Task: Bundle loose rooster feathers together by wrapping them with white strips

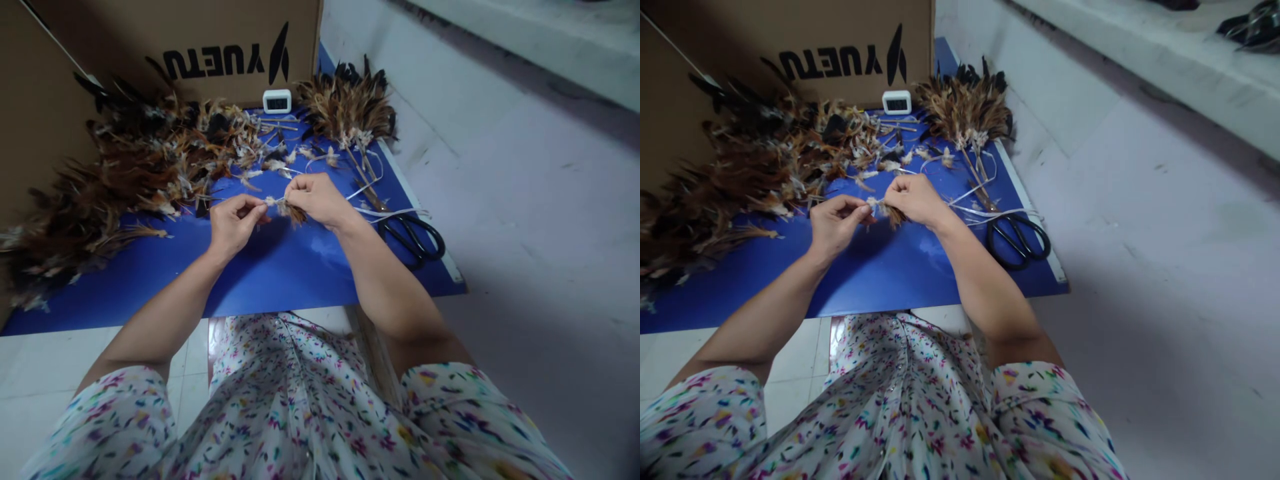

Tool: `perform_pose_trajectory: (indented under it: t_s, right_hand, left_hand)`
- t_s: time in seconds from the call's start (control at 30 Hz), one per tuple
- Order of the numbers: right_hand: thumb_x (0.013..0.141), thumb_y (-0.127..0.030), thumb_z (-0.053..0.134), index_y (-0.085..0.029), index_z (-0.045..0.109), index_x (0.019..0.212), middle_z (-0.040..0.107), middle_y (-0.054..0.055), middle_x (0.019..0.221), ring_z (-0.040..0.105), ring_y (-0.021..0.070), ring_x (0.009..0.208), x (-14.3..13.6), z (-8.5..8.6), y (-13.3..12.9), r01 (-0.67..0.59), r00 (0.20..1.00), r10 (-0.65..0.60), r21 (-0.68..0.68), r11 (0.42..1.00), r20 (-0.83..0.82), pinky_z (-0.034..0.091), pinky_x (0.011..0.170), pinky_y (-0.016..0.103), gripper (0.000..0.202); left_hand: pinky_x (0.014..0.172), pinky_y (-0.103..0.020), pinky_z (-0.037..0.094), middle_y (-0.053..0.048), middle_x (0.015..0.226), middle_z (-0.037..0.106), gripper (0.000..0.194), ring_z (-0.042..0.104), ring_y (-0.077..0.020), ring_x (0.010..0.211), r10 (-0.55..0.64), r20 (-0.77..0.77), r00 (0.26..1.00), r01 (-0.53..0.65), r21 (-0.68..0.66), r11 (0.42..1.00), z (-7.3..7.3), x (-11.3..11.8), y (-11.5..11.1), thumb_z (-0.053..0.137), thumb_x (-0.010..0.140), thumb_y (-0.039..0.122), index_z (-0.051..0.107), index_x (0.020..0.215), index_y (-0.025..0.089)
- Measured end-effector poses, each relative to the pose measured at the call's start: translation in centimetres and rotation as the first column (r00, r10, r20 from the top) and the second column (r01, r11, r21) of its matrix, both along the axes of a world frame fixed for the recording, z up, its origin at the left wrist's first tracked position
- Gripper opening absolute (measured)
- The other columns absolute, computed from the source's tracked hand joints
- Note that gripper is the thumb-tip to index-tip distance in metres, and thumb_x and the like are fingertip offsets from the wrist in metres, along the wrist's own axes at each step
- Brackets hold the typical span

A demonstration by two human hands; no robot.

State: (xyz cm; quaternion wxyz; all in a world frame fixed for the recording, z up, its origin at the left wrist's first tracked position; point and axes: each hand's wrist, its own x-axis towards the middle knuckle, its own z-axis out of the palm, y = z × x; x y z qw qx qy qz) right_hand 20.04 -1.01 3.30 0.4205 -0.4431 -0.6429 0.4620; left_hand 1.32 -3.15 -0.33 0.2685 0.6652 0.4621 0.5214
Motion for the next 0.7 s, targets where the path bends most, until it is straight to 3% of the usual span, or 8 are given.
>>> perform_pose_trajectory:
  t_s: [0.23,0.33,0.47,0.7]
  right_hand:
    - [0.072,-0.010,0.056,-0.015,0.056,0.060,0.050,-0.005,0.052,0.040,0.0057,0.049,0.0,0.1,0.0,-0.029,0.999,0.030,-0.057,0.998,0.014,0.029,0.047,0.020,0.013]
    - [0.071,-0.009,0.055,-0.015,0.056,0.058,0.048,-0.006,0.050,0.037,0.0047,0.047,0.0,0.1,0.1,-0.041,0.998,0.044,-0.070,0.997,0.045,0.027,0.046,0.020,0.014]
    - [0.071,-0.009,0.056,-0.014,0.057,0.057,0.046,-0.007,0.049,0.037,0.0043,0.047,-0.1,0.0,0.1,-0.063,0.995,0.069,-0.092,0.994,0.070,0.027,0.047,0.020,0.014]
    - [0.073,-0.010,0.057,-0.014,0.058,0.061,0.050,-0.006,0.048,0.041,0.0052,0.045,-0.5,-0.4,-0.2,-0.139,0.989,0.145,-0.132,0.981,0.038,0.032,0.046,0.020,0.013]
  left_hand:
    - [0.053,-0.021,0.052,0.000,0.063,0.067,0.017,0.065,-0.0125,0.054,-0.052,-0.126,0.991,0.051,-0.008,0.999,-0.5,-0.4,0.5,0.067,0.080,0.035,0.065,0.079,0.018]
    - [0.052,-0.019,0.048,-0.003,0.085,0.069,0.022,0.063,-0.0096,0.057,0.001,-0.178,0.984,0.009,0.055,0.998,-0.2,-0.4,0.4,0.069,0.078,0.033,0.065,0.095,0.019]
    - [0.057,-0.023,0.048,-0.008,0.115,0.059,0.037,0.057,-0.0076,0.061,0.067,-0.306,0.950,0.005,0.227,0.974,0.5,-0.5,-0.1,0.071,0.074,0.028,0.065,0.111,0.023]
    - [0.071,-0.030,0.048,-0.006,0.096,0.061,0.012,0.056,-0.0154,0.077,0.083,-0.491,0.867,0.117,0.363,0.924,-0.4,-0.7,0.4,0.065,0.080,0.024,0.073,0.090,0.024]
